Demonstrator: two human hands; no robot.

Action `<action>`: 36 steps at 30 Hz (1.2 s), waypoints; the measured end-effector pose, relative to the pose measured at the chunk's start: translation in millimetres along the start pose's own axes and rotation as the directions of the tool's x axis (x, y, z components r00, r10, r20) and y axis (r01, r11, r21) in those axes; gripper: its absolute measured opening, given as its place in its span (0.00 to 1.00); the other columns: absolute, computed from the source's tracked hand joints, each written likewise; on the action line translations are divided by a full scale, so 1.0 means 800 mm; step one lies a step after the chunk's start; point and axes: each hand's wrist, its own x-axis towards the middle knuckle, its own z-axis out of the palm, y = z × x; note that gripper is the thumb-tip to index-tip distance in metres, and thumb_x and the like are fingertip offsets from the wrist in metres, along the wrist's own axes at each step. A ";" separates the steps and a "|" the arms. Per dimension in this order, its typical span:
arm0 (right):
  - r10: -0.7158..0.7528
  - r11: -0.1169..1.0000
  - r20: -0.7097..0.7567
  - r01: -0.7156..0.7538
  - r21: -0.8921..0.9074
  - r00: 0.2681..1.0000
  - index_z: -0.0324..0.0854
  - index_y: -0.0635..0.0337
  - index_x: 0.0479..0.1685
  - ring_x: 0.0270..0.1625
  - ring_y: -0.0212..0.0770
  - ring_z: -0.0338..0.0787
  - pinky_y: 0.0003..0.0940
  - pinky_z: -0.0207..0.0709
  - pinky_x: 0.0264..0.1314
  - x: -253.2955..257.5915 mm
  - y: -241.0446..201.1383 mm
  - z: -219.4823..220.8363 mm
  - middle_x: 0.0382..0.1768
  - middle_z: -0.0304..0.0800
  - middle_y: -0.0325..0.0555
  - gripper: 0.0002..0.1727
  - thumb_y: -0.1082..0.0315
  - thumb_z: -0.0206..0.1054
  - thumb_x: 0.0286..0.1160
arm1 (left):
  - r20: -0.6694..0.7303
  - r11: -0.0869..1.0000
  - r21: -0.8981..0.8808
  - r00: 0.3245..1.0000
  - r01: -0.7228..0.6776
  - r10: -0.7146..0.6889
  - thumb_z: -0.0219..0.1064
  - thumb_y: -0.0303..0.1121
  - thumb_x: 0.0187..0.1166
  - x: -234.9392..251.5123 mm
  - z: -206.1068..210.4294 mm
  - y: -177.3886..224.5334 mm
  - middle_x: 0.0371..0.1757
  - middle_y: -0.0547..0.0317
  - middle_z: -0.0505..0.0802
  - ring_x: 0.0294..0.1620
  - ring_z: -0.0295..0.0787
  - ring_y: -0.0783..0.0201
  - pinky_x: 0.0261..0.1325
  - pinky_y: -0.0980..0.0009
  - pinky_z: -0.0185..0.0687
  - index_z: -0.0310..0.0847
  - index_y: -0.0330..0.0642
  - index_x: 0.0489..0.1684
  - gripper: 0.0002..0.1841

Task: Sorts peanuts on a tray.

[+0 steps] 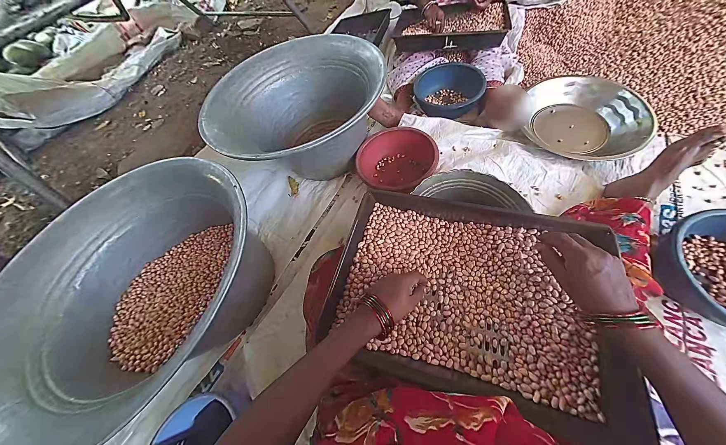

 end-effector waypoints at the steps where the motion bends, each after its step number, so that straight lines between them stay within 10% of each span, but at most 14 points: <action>1: 0.001 1.000 -0.005 -0.001 0.025 1.000 0.89 0.74 0.47 0.41 0.75 0.93 0.72 0.79 0.39 -0.002 -0.002 -0.002 0.41 0.93 0.73 0.17 0.69 0.58 0.82 | 0.049 0.999 0.048 0.999 -0.001 -0.002 0.50 0.36 0.94 0.006 0.003 0.007 0.73 0.38 0.86 0.74 0.83 0.40 0.78 0.41 0.70 0.75 0.37 0.80 0.21; 7: 0.086 0.991 -0.039 -0.082 0.103 0.996 0.89 0.74 0.47 0.40 0.68 0.94 0.65 0.81 0.43 -0.012 0.011 -0.029 0.42 0.93 0.70 0.18 0.68 0.56 0.84 | 0.218 0.976 0.213 0.976 -0.042 -0.005 0.47 0.38 0.96 0.028 0.023 0.047 0.74 0.35 0.85 0.75 0.81 0.36 0.77 0.37 0.69 0.67 0.42 0.87 0.24; 14: 0.134 0.976 0.014 -0.134 0.174 0.991 0.90 0.73 0.47 0.40 0.57 0.94 0.52 0.84 0.46 -0.028 0.022 -0.050 0.42 0.94 0.65 0.16 0.69 0.59 0.81 | 0.441 0.983 0.059 0.888 -0.172 0.129 0.51 0.36 0.94 0.028 0.039 0.050 0.62 0.30 0.89 0.68 0.85 0.35 0.72 0.36 0.70 0.81 0.30 0.70 0.21; 19: -0.050 0.988 0.206 0.017 0.156 0.977 0.91 0.72 0.44 0.45 0.65 0.97 0.63 0.86 0.46 -0.050 -0.004 -0.014 0.42 0.96 0.65 0.12 0.75 0.62 0.78 | 0.260 0.964 -0.243 0.951 -0.106 0.170 0.56 0.33 0.91 0.018 0.034 0.030 0.51 0.42 0.91 0.44 0.84 0.58 0.55 0.59 0.77 0.84 0.30 0.63 0.17; 23: -0.121 0.989 0.170 0.133 -0.064 0.978 0.91 0.70 0.36 0.26 0.63 0.93 0.56 0.82 0.26 -0.056 -0.023 0.036 0.24 0.91 0.62 0.11 0.75 0.62 0.74 | 0.140 0.905 -0.422 0.982 -0.058 0.128 0.58 0.33 0.90 0.015 0.036 0.017 0.31 0.64 0.83 0.23 0.69 0.79 0.31 0.80 0.67 0.84 0.33 0.56 0.13; 25: 0.091 0.987 0.550 -0.003 -0.159 0.830 0.88 0.73 0.49 0.38 0.71 0.94 0.65 0.81 0.39 -0.048 -0.057 0.023 0.34 0.92 0.69 0.14 0.75 0.56 0.83 | 0.118 0.884 -0.465 0.987 -0.043 0.110 0.58 0.32 0.90 0.013 0.038 0.015 0.28 0.66 0.81 0.22 0.68 0.79 0.30 0.80 0.66 0.85 0.33 0.55 0.13; 26: 0.198 0.978 0.770 -0.066 -0.199 0.607 0.83 0.73 0.59 0.51 0.75 0.91 0.69 0.78 0.51 -0.036 -0.079 0.010 0.46 0.91 0.73 0.16 0.74 0.51 0.88 | 0.103 0.874 -0.485 0.989 -0.041 0.104 0.59 0.32 0.90 0.012 0.038 0.015 0.27 0.67 0.80 0.21 0.68 0.79 0.29 0.80 0.65 0.85 0.33 0.54 0.12; 27: 0.217 0.976 0.894 -0.070 -0.206 0.392 0.79 0.72 0.63 0.58 0.76 0.89 0.71 0.76 0.57 -0.029 -0.095 0.004 0.54 0.89 0.74 0.17 0.72 0.50 0.91 | 0.089 0.862 -0.506 0.991 -0.041 0.099 0.59 0.31 0.89 0.012 0.039 0.014 0.26 0.68 0.79 0.20 0.67 0.79 0.27 0.81 0.65 0.85 0.33 0.53 0.11; 29: 0.155 0.988 0.960 -0.040 -0.150 0.235 0.78 0.70 0.65 0.60 0.74 0.88 0.71 0.77 0.55 -0.033 -0.109 -0.003 0.56 0.88 0.73 0.17 0.67 0.49 0.93 | 0.063 0.831 -0.555 0.995 -0.032 0.080 0.59 0.31 0.89 0.013 0.041 0.011 0.23 0.70 0.78 0.18 0.66 0.80 0.24 0.82 0.62 0.85 0.34 0.51 0.10; 31: 0.141 0.990 0.835 -0.061 -0.128 0.532 0.84 0.72 0.53 0.49 0.74 0.92 0.69 0.79 0.47 -0.049 -0.097 -0.013 0.45 0.91 0.71 0.15 0.71 0.53 0.89 | 0.032 0.793 -0.608 0.997 -0.038 0.073 0.59 0.29 0.89 0.016 0.043 0.009 0.22 0.71 0.78 0.16 0.66 0.81 0.23 0.84 0.61 0.85 0.34 0.47 0.09; 33: 0.071 0.991 0.364 -0.025 -0.130 0.929 0.89 0.72 0.35 0.30 0.69 0.93 0.63 0.82 0.28 -0.063 -0.054 -0.002 0.27 0.91 0.65 0.11 0.75 0.61 0.77 | 0.003 0.758 -0.651 0.997 -0.052 0.071 0.59 0.28 0.88 0.018 0.045 0.010 0.20 0.73 0.77 0.15 0.66 0.82 0.22 0.85 0.61 0.84 0.34 0.44 0.09; 36: 0.106 0.985 0.113 -0.089 -0.149 0.988 0.90 0.72 0.40 0.34 0.69 0.95 0.63 0.82 0.32 -0.048 -0.008 0.000 0.32 0.93 0.66 0.12 0.75 0.60 0.78 | -0.012 0.724 -0.688 0.998 -0.054 0.064 0.58 0.27 0.88 0.019 0.044 0.011 0.18 0.74 0.76 0.14 0.65 0.83 0.21 0.86 0.60 0.83 0.35 0.44 0.08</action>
